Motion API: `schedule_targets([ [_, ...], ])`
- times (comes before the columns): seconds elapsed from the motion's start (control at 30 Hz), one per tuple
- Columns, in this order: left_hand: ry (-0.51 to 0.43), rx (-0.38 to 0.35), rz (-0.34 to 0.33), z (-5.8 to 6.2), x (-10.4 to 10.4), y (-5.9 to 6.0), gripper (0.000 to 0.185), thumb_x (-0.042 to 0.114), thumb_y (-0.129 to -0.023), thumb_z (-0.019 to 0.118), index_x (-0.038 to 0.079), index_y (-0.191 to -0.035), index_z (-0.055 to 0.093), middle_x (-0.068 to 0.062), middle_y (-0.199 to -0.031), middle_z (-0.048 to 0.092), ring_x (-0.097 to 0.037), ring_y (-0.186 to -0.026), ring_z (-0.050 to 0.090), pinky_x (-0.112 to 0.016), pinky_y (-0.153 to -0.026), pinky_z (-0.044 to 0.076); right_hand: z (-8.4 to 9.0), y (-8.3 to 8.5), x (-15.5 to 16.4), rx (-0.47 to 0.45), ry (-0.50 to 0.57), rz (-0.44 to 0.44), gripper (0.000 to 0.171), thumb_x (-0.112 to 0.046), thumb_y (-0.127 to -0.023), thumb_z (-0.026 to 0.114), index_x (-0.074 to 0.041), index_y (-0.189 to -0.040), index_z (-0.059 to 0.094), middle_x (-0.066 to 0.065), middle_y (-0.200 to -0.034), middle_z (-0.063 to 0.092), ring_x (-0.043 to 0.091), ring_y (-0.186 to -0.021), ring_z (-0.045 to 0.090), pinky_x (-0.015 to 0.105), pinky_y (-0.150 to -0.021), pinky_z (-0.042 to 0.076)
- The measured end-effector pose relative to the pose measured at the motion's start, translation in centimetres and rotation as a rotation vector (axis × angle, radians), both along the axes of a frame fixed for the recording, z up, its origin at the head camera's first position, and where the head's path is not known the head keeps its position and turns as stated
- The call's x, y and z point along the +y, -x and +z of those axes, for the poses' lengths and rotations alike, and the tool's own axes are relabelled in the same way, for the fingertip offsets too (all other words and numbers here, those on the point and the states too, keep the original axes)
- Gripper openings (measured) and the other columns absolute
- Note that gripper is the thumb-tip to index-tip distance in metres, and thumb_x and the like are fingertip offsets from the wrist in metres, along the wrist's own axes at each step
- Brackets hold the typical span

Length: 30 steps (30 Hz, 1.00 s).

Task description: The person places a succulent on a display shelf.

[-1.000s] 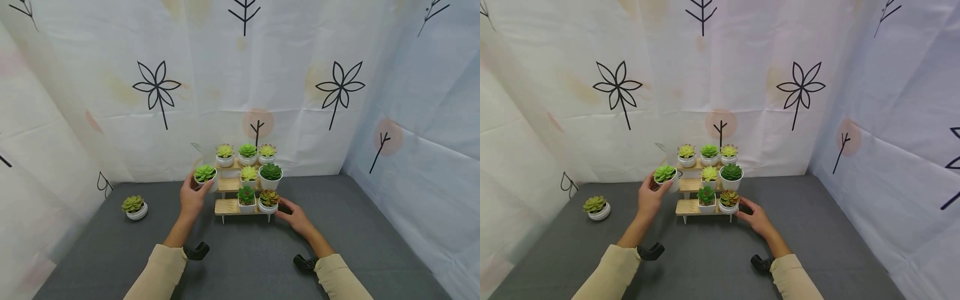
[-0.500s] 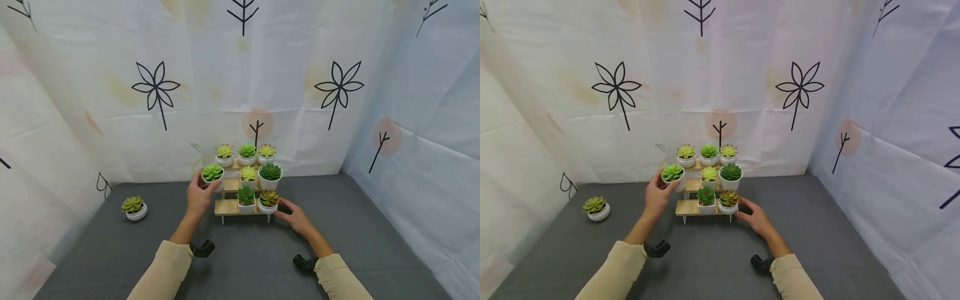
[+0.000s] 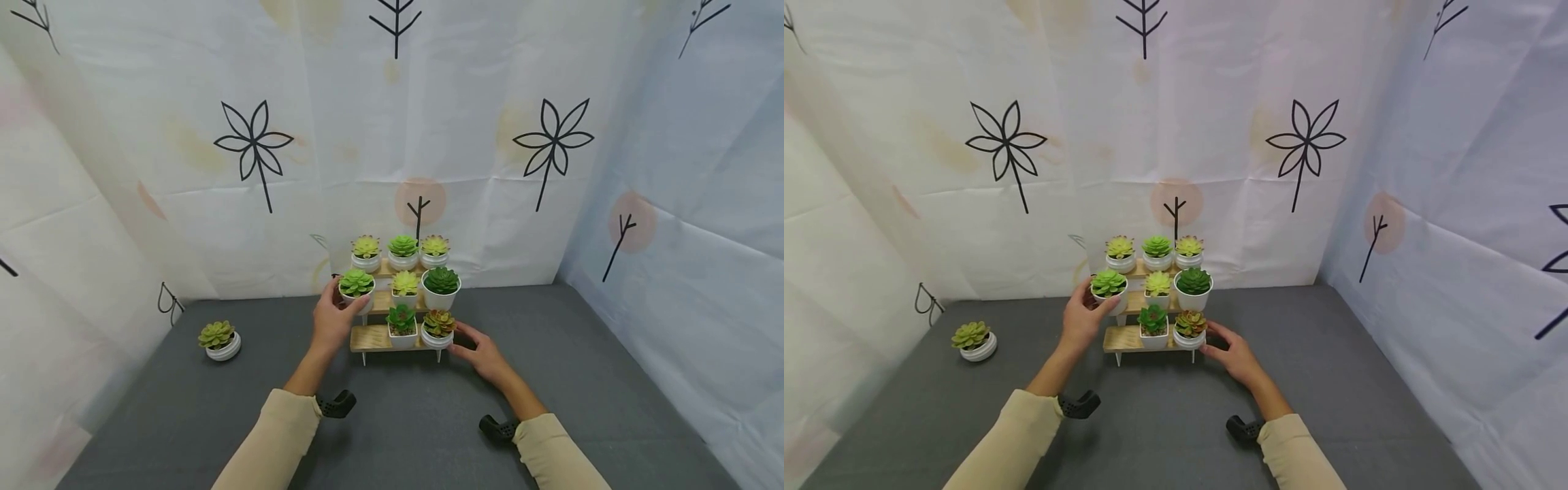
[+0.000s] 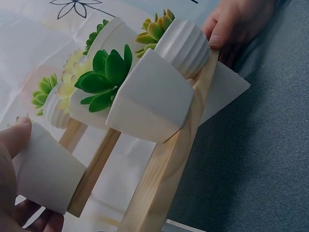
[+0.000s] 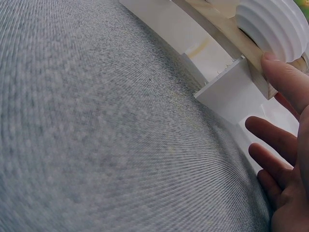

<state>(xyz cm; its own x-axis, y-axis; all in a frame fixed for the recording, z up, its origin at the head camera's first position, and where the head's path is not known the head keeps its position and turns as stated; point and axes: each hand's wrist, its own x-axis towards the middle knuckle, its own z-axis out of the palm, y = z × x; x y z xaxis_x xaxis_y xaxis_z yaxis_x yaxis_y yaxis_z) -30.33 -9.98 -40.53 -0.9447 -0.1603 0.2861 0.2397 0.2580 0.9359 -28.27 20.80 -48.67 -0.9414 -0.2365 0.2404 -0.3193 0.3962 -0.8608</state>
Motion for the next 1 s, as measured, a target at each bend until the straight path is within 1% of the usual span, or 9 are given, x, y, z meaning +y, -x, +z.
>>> schedule_targets([
  [0.13, 0.000, -0.018, -0.013, 0.1, 0.1, 0.0, 0.079, 0.029, -0.085, 0.078, 0.006, -0.148, 0.037, -0.023, -0.131, 0.051, -0.035, -0.120, 0.051, -0.048, -0.097, 0.042, 0.0, 0.0, 0.0, -0.003, 0.003, 0.006, 0.057, -0.016, -0.091, 0.068, 0.001, -0.142, 0.047, 0.024, -0.133, 0.054, 0.041, -0.128, 0.044, 0.059, -0.102, 0.032],
  [0.4, -0.015, -0.017, -0.018, 0.1, 0.5, 0.0, 0.077, 0.027, -0.084, 0.079, 0.006, -0.146, 0.039, -0.020, -0.131, 0.051, -0.034, -0.117, 0.052, -0.048, -0.095, 0.043, -0.1, 0.0, 0.1, 0.000, -0.002, 0.002, 0.058, -0.017, -0.091, 0.069, 0.001, -0.141, 0.047, 0.023, -0.133, 0.055, 0.041, -0.128, 0.044, 0.058, -0.101, 0.033],
  [0.57, -0.018, -0.026, -0.028, 0.1, 0.7, -0.2, 0.075, 0.028, -0.084, 0.078, 0.008, -0.145, 0.039, -0.018, -0.133, 0.051, -0.032, -0.120, 0.051, -0.047, -0.096, 0.043, -0.2, 0.0, 0.1, 0.008, -0.005, -0.001, 0.057, -0.017, -0.091, 0.069, 0.002, -0.141, 0.047, 0.024, -0.133, 0.055, 0.041, -0.127, 0.045, 0.058, -0.100, 0.034],
  [0.8, -0.031, -0.015, -0.038, 0.2, 1.0, -0.4, 0.074, 0.026, -0.085, 0.078, 0.006, -0.146, 0.041, -0.018, -0.134, 0.051, -0.032, -0.121, 0.052, -0.045, -0.096, 0.044, -0.1, 0.0, 0.0, -0.002, -0.011, -0.014, 0.056, -0.015, -0.091, 0.069, 0.002, -0.141, 0.048, 0.023, -0.133, 0.055, 0.040, -0.127, 0.045, 0.057, -0.101, 0.034],
  [0.9, -0.030, -0.015, -0.039, 0.3, 1.0, -0.4, 0.074, 0.026, -0.085, 0.077, 0.006, -0.146, 0.041, -0.019, -0.133, 0.052, -0.032, -0.121, 0.052, -0.045, -0.096, 0.044, 0.2, -0.2, -0.2, -0.014, -0.002, -0.013, 0.056, -0.012, -0.091, 0.069, 0.002, -0.141, 0.047, 0.025, -0.133, 0.054, 0.041, -0.128, 0.045, 0.058, -0.101, 0.033],
  [1.0, -0.033, -0.009, -0.041, 0.3, 1.1, -0.4, 0.073, 0.026, -0.086, 0.077, 0.007, -0.146, 0.042, -0.019, -0.131, 0.053, -0.032, -0.119, 0.053, -0.045, -0.096, 0.044, 1.5, -1.0, -0.5, -0.001, -0.007, 0.003, 0.055, -0.009, -0.091, 0.067, 0.007, -0.139, 0.046, 0.028, -0.132, 0.053, 0.044, -0.126, 0.045, 0.060, -0.099, 0.035],
])
